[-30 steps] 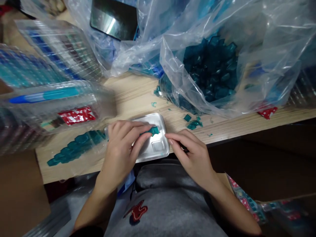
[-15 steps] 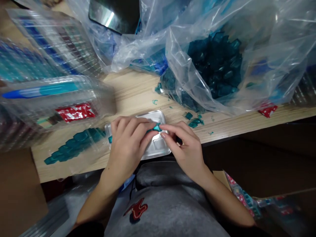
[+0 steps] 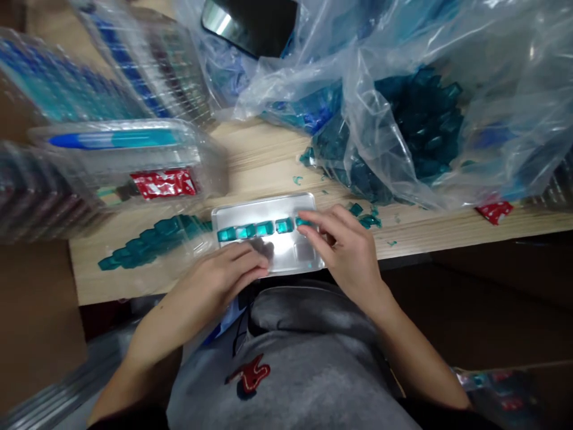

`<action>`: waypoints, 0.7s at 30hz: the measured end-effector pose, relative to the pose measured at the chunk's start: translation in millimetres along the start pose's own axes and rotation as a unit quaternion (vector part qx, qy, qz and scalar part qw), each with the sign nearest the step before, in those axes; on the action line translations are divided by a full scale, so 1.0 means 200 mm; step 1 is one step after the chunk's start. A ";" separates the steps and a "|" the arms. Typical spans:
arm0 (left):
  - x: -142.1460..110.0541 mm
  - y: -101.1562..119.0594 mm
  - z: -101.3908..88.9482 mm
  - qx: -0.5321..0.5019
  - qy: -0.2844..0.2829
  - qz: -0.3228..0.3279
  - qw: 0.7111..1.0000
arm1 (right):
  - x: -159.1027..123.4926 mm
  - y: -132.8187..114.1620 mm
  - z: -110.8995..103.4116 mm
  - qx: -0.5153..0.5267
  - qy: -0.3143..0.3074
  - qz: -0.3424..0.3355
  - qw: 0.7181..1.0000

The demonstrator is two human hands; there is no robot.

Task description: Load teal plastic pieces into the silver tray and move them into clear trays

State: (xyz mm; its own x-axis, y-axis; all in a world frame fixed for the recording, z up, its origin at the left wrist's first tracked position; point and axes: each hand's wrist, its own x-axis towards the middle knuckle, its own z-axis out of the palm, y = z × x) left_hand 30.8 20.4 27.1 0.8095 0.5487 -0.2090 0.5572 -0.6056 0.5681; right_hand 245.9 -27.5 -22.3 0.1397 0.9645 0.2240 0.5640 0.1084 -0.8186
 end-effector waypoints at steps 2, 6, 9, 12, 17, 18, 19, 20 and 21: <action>0.02 -0.02 -0.02 -0.018 -0.029 -0.005 0.999 | -0.03 0.01 -0.02 0.012 0.007 0.007 1.000; 0.06 -0.04 -0.06 -0.033 -0.076 0.009 0.996 | -0.11 0.04 -0.11 0.043 0.050 0.081 0.995; 0.07 -0.04 -0.07 -0.015 -0.089 0.014 0.996 | -0.18 0.04 -0.17 0.037 0.056 0.131 0.989; 0.06 -0.04 -0.06 0.007 -0.079 0.018 0.997 | -0.23 0.03 -0.17 0.040 0.027 0.139 0.989; 0.06 -0.05 -0.06 0.012 -0.067 0.038 0.997 | -0.27 -0.01 -0.14 0.063 -0.027 0.116 0.991; 0.06 -0.05 -0.06 0.013 -0.070 0.040 0.997 | -0.27 -0.01 -0.13 0.067 -0.032 0.112 0.991; 0.06 -0.04 -0.06 0.019 -0.072 0.042 0.996 | -0.27 -0.01 -0.12 0.072 -0.036 0.107 0.991; 0.06 -0.03 -0.05 0.034 -0.070 0.043 0.996 | -0.27 -0.02 -0.12 0.076 -0.038 0.102 0.991; 0.06 -0.02 -0.03 0.063 -0.062 0.042 0.995 | -0.27 -0.02 -0.11 0.080 -0.038 0.097 0.991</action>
State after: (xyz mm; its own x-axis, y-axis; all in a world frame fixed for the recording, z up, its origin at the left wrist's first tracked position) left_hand 37.2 33.5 27.8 0.8664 0.4221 -0.2669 0.4993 -0.7184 0.4845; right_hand 254.2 -86.2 -19.4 0.1667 0.9858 0.0192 0.3949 -0.0489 -0.9174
